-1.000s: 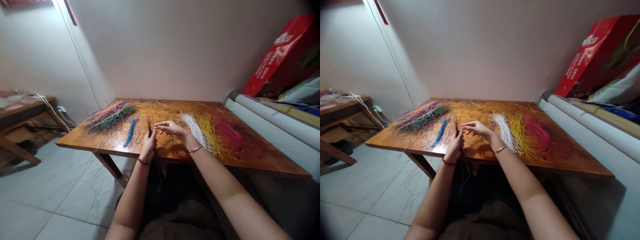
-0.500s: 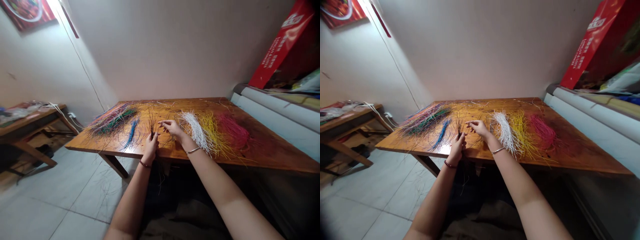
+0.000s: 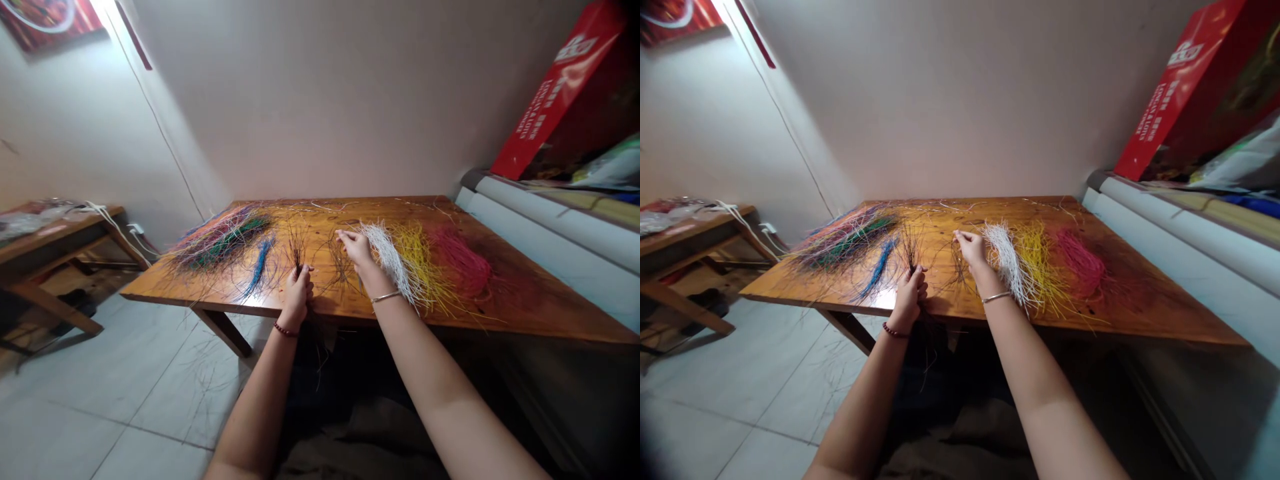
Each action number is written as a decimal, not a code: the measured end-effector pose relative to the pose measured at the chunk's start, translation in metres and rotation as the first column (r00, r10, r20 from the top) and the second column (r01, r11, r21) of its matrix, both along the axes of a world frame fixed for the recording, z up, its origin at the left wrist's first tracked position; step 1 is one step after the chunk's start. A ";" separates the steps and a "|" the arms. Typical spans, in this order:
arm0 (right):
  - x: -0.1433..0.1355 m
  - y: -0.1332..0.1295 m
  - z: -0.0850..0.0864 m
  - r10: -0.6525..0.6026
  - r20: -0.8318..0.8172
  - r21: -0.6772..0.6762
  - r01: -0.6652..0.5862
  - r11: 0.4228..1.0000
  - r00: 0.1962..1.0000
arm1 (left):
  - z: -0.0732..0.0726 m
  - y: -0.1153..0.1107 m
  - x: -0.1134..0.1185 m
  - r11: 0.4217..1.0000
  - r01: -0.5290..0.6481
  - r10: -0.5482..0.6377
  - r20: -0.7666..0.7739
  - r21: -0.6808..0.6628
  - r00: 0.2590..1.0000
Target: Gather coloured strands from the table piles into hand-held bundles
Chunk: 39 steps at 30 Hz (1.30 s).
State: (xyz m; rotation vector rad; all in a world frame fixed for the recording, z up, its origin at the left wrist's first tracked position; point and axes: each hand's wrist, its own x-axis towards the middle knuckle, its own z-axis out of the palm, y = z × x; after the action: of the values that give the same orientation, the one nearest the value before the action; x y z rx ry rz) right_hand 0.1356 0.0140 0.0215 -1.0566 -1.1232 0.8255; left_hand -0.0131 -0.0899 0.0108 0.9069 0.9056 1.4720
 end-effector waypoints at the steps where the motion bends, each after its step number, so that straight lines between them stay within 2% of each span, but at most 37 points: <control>1: 0.000 0.002 -0.002 0.013 0.065 -0.002 -0.013 1.000 0.998 | 0.000 0.000 0.000 1.000 0.002 -0.002 0.001 0.004 1.000; 6: -0.002 0.007 -0.010 0.021 0.339 0.063 -0.045 0.997 0.940 | 0.002 0.000 -0.001 1.000 0.011 -0.011 0.019 0.012 1.000; 9: -0.003 0.007 -0.010 0.046 0.479 0.022 -0.065 0.998 0.877 | 0.003 0.001 -0.001 1.000 0.014 -0.015 0.026 0.017 1.000; 11: -0.004 0.006 -0.010 0.063 0.516 0.013 -0.081 0.997 0.854 | 0.003 0.002 -0.001 1.000 0.015 -0.015 0.028 0.023 0.999; 16: -0.005 0.006 -0.009 0.050 0.539 0.056 -0.095 0.994 0.841 | 0.003 0.002 -0.002 1.000 0.008 -0.008 0.028 0.024 1.000; 33: -0.007 0.004 -0.006 0.074 0.506 0.035 -0.106 0.994 0.860 | 0.002 0.003 -0.003 1.000 0.003 -0.004 0.056 0.007 0.998; 35: -0.005 0.002 -0.002 0.012 0.445 0.078 -0.053 0.996 0.896 | 0.002 0.003 -0.003 1.000 0.004 -0.005 0.059 0.014 0.998; 37: -0.001 -0.001 0.002 -0.145 0.344 0.148 0.099 0.984 0.928 | 0.001 0.003 -0.004 1.000 -0.006 0.005 0.078 0.015 0.997; 39: 0.004 -0.004 0.006 -0.317 0.238 0.175 0.281 0.944 0.918 | 0.001 0.002 -0.004 1.000 -0.024 0.022 0.118 0.017 0.993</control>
State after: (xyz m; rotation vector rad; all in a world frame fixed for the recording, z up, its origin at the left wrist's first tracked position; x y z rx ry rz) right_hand 0.1398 0.0100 0.0279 -1.2098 -1.1825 0.3646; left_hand -0.0173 -0.0879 0.0119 0.8162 0.8191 1.5387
